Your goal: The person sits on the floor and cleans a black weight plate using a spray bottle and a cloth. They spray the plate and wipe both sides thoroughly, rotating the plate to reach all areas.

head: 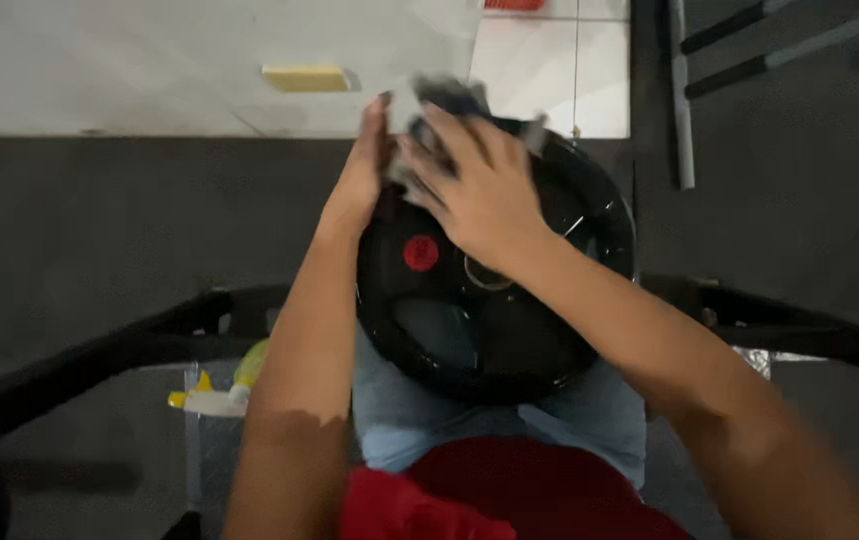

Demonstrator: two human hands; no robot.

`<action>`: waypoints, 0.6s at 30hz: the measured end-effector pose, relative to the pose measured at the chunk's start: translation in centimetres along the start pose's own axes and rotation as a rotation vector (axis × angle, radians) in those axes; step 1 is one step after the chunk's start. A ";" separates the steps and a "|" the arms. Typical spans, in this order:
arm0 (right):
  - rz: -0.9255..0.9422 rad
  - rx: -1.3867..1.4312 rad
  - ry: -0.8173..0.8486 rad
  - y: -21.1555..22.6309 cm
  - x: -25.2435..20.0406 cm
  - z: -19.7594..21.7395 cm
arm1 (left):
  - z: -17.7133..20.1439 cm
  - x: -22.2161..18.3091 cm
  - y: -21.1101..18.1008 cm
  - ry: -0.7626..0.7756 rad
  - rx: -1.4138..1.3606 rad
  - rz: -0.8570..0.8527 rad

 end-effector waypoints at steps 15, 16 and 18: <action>-0.382 0.106 0.452 -15.3 -3.9 -5.3 | 1.5 0.1 0.4 -0.031 -0.157 -0.222; -0.489 0.200 0.562 -16.5 -6.4 -5.6 | 1.3 -0.3 0.1 -0.036 -0.174 -0.142; -0.587 0.286 0.671 -17.4 -10.9 -5.4 | 1.2 -0.8 -0.8 -0.046 -0.199 -0.067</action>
Point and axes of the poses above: each hand's wrist, its own x-axis towards the middle knuckle, its own z-axis out of the back of the hand, y = z × x, the point moved 10 cm from there along x, towards the middle knuckle, and after that the axes turned 10 degrees about y, right-handed, at the moved point
